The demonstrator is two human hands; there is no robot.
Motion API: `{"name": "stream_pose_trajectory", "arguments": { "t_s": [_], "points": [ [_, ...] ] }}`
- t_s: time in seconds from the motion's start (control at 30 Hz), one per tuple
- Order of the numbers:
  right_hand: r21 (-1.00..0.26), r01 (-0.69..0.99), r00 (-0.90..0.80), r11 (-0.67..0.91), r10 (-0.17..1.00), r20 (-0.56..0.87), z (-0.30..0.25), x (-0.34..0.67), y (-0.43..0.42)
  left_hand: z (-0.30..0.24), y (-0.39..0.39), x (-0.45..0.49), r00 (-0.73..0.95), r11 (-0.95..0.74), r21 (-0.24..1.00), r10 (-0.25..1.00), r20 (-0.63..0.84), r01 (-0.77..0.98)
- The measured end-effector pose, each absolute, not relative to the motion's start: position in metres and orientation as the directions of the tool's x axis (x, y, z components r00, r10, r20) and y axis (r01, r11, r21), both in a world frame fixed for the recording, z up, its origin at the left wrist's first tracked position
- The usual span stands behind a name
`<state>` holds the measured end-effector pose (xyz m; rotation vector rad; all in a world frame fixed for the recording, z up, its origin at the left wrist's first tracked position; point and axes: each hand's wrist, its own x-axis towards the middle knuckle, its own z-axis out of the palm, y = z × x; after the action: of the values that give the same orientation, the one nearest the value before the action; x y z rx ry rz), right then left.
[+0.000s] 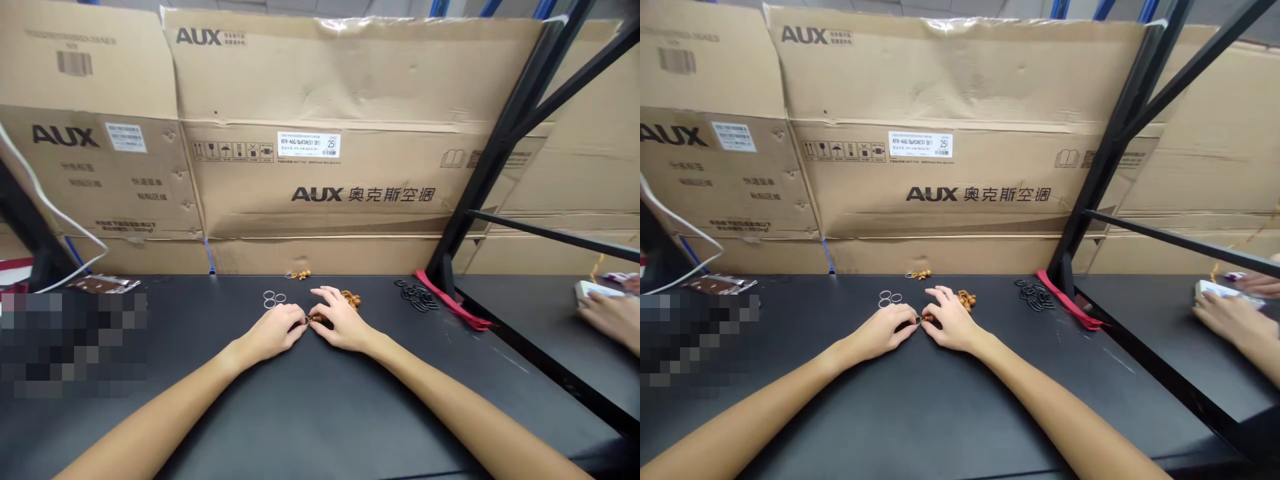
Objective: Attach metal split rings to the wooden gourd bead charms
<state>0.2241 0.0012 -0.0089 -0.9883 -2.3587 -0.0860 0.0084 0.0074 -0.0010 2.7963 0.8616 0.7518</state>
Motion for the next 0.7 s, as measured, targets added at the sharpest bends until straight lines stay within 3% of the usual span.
{"name": "stream_pose_trajectory", "arguments": {
  "t_s": [0.7],
  "points": [
    [-0.287,0.667,-0.528,0.688,0.708,0.47,-0.0078,0.2182,-0.0015,0.0015,0.0052,0.0101,0.681,-0.824,0.258,0.563,0.469,0.504]
  ]
}}
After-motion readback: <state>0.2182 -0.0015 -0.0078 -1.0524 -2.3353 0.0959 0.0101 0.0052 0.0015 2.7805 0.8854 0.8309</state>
